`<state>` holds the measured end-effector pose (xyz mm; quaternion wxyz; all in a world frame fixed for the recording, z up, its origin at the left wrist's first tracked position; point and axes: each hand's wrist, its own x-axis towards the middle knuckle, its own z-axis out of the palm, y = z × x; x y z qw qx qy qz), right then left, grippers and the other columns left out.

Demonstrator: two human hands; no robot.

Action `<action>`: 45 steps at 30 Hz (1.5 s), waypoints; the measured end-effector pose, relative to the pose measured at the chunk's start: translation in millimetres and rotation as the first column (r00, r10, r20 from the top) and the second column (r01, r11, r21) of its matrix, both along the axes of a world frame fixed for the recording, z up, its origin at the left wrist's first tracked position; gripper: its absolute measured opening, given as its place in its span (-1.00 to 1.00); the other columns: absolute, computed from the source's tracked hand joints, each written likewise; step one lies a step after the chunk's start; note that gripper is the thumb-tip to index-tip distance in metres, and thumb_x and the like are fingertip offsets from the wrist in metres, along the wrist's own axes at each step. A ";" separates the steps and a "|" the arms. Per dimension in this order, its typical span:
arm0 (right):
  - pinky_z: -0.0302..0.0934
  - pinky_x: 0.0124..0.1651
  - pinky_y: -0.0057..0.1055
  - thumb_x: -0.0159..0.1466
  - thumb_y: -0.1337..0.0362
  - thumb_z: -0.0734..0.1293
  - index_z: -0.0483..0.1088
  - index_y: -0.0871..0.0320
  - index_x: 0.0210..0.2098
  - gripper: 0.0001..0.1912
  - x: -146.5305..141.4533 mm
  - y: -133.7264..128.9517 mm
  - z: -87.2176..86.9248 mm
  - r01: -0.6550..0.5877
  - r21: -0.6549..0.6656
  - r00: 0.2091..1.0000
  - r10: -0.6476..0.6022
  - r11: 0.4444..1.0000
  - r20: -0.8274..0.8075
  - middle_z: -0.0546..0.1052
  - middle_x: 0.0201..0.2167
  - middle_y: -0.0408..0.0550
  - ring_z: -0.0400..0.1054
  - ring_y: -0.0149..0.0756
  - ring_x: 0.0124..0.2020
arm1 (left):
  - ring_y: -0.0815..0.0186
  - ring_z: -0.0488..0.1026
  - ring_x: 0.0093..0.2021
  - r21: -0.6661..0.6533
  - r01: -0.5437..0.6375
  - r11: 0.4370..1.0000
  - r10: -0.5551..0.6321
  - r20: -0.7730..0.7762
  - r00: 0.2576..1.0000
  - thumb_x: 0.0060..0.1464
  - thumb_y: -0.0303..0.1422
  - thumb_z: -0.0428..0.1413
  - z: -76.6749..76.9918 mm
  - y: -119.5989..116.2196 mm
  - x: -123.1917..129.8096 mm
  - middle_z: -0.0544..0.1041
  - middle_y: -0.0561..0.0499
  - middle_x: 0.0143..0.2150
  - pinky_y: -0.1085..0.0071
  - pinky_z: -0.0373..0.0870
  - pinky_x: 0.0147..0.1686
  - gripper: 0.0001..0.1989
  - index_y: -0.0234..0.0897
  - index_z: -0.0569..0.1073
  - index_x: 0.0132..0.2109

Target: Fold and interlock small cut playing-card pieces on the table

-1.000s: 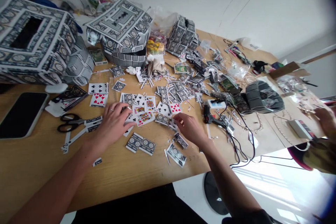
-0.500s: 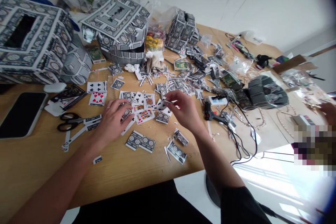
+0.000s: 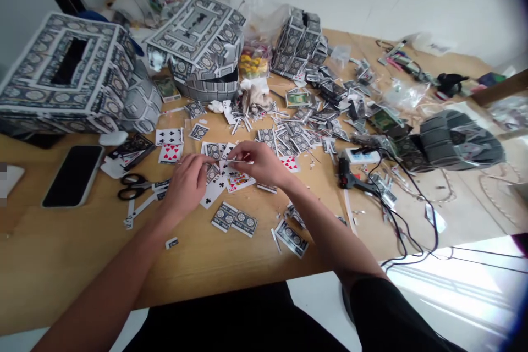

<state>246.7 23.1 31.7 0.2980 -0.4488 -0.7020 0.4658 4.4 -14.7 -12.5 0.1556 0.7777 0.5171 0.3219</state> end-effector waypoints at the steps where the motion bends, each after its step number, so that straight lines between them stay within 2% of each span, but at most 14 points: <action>1: 0.27 -0.19 -0.32 0.23 0.21 0.49 0.60 0.10 -0.20 -0.84 -2.8 5.9 -3.6 0.001 -0.028 0.999 -0.002 1.000 -0.041 0.51 -0.34 -0.17 0.35 -0.36 -0.34 | 0.05 0.54 0.11 0.010 -0.055 0.998 0.055 0.008 0.998 0.38 -0.45 -0.05 0.3 1.6 -3.8 0.63 -0.14 0.02 0.07 0.44 0.20 -0.73 -0.20 0.52 0.05; 5: 0.30 -0.16 -0.31 0.17 0.08 0.51 0.52 0.09 -0.24 -0.74 -11.5 21.9 -23.3 0.076 -0.195 0.958 -0.125 0.978 -0.257 0.57 -0.31 -0.13 0.42 -0.30 -0.29 | 0.00 0.54 0.10 0.087 -0.323 0.942 0.316 0.083 0.945 0.28 -0.53 -0.01 1.4 11.8 -27.2 0.63 -0.16 0.03 0.04 0.43 0.18 -0.69 -0.21 0.51 0.06; 9: 0.39 -0.12 -0.27 0.10 -0.01 0.55 0.39 0.02 -0.22 -0.59 -16.8 25.6 -42.2 0.135 -0.372 0.836 -0.307 0.918 -0.455 0.60 -0.33 -0.14 0.53 -0.19 -0.23 | -0.05 0.53 0.10 0.113 -0.440 0.891 0.432 0.092 0.897 0.20 -0.58 0.00 1.1 18.8 -43.3 0.64 -0.19 0.02 -0.03 0.42 0.18 -0.67 -0.23 0.52 0.01; 12: 0.42 -0.11 -0.25 0.03 0.04 0.61 0.39 0.01 -0.21 -0.55 -18.1 26.2 -50.4 0.066 -0.470 0.751 -0.354 0.880 -0.558 0.63 -0.35 -0.17 0.57 -0.16 -0.24 | 0.01 0.56 0.05 0.070 -0.452 0.889 0.441 0.126 0.889 0.21 -0.56 -0.01 -0.3 20.3 -43.3 0.66 -0.17 0.00 0.03 0.46 0.14 -0.70 -0.25 0.53 -0.02; 16: 0.42 -0.16 -0.29 0.01 0.13 0.64 0.49 0.05 -0.22 -0.59 -16.0 28.2 -56.8 0.036 -0.527 0.714 -0.391 0.849 -0.581 0.64 -0.40 -0.19 0.54 -0.24 -0.35 | 0.15 0.60 -0.09 -0.091 -0.405 0.910 0.403 0.427 0.810 0.25 -0.45 0.04 -0.6 26.1 -42.8 0.67 -0.10 -0.12 0.18 0.53 0.02 -0.81 -0.26 0.54 -0.10; 19: 0.39 -0.24 -0.34 0.01 0.17 0.65 0.55 0.06 -0.25 -0.64 -12.9 29.4 -59.1 0.018 -0.551 0.680 -0.414 0.834 -0.605 0.62 -0.42 -0.20 0.51 -0.28 -0.37 | 0.25 0.57 -0.26 -0.188 -0.377 0.907 0.410 0.596 0.690 0.12 -0.42 0.12 1.7 33.4 -50.0 0.65 -0.01 -0.29 0.29 0.54 -0.13 -0.87 -0.23 0.57 -0.23; 22: 0.36 -0.28 -0.38 0.05 0.21 0.64 0.59 0.08 -0.26 -0.70 -9.8 29.9 -58.8 -0.021 -0.550 0.662 -0.401 0.835 -0.633 0.61 -0.41 -0.20 0.48 -0.34 -0.39 | 0.29 0.51 -0.38 -0.263 -0.302 0.916 0.401 0.604 0.689 -0.04 -0.45 0.13 3.8 38.4 -58.3 0.61 0.03 -0.40 0.35 0.50 -0.27 -0.85 -0.21 0.60 -0.33; 26: 0.30 -0.31 -0.43 0.06 0.25 0.64 0.61 0.12 -0.24 -0.72 -7.0 30.5 -56.9 -0.062 -0.547 0.639 -0.388 0.835 -0.664 0.56 -0.43 -0.22 0.41 -0.41 -0.44 | 0.28 0.46 -0.44 -0.270 -0.327 0.905 0.424 0.558 0.713 -0.10 -0.44 0.08 4.2 40.2 -63.6 0.56 0.04 -0.47 0.34 0.46 -0.34 -0.84 -0.19 0.56 -0.40; 28: 0.29 -0.31 -0.44 0.07 0.26 0.64 0.61 0.12 -0.22 -0.70 -6.5 30.8 -56.7 -0.072 -0.549 0.635 -0.386 0.832 -0.669 0.54 -0.43 -0.23 0.39 -0.43 -0.44 | 0.25 0.48 -0.41 -0.255 -0.328 0.910 0.413 0.474 0.778 -0.10 -0.42 0.06 6.6 39.0 -67.0 0.57 0.03 -0.45 0.32 0.47 -0.31 -0.84 -0.18 0.54 -0.39; 31: 0.30 -0.29 -0.44 0.10 0.27 0.64 0.59 0.12 -0.20 -0.71 -6.1 31.1 -58.2 -0.080 -0.542 0.635 -0.376 0.837 -0.675 0.55 -0.40 -0.22 0.39 -0.44 -0.42 | 0.13 0.57 -0.24 -0.295 -0.157 0.943 0.199 0.118 0.973 -0.07 -0.40 0.11 16.6 33.6 -75.2 0.65 -0.01 -0.30 0.22 0.50 -0.11 -0.83 -0.16 0.58 -0.31; 32: 0.32 -0.28 -0.45 0.12 0.27 0.64 0.58 0.12 -0.21 -0.71 -6.1 31.3 -59.1 -0.085 -0.539 0.635 -0.371 0.838 -0.678 0.56 -0.38 -0.22 0.39 -0.43 -0.41 | 0.08 0.58 -0.16 -0.326 -0.113 0.939 0.105 -0.042 0.994 -0.06 -0.38 0.15 21.0 30.9 -77.8 0.66 -0.03 -0.22 0.16 0.48 -0.03 -0.83 -0.15 0.60 -0.28; 36: 0.39 -0.27 -0.42 0.17 0.23 0.64 0.52 0.11 -0.24 -0.72 -5.8 32.4 -64.0 -0.107 -0.548 0.635 -0.367 0.829 -0.680 0.62 -0.33 -0.17 0.48 -0.38 -0.37 | -0.13 0.53 0.06 -0.419 -0.182 0.890 -0.015 -0.425 0.905 -0.09 -0.24 0.38 35.8 20.5 -81.0 0.61 -0.13 -0.03 -0.02 0.39 0.16 -0.77 -0.13 0.60 -0.24; 40: 0.51 -0.24 -0.34 0.21 0.23 0.61 0.46 0.07 -0.23 -0.72 -5.8 33.5 -67.0 -0.137 -0.576 0.614 -0.387 0.806 -0.688 0.66 -0.34 -0.16 0.56 -0.29 -0.36 | -0.06 0.54 -0.04 -0.464 -0.217 0.859 -0.025 -0.460 0.888 -0.07 -0.23 0.42 47.3 18.9 -78.3 0.60 -0.08 -0.19 0.13 0.40 0.00 -0.76 -0.15 0.51 -0.36; 45: 0.57 -0.18 -0.32 0.25 0.29 0.56 0.41 0.06 -0.20 -0.73 -5.3 33.6 -66.9 -0.157 -0.573 0.592 -0.388 0.805 -0.706 0.66 -0.34 -0.17 0.58 -0.31 -0.36 | 0.23 0.43 -0.38 -0.487 -0.096 0.868 -0.015 -0.219 0.976 0.15 -0.12 0.28 69.4 35.6 -70.8 0.53 0.08 -0.41 0.34 0.28 -0.32 -0.64 -0.16 0.30 -0.40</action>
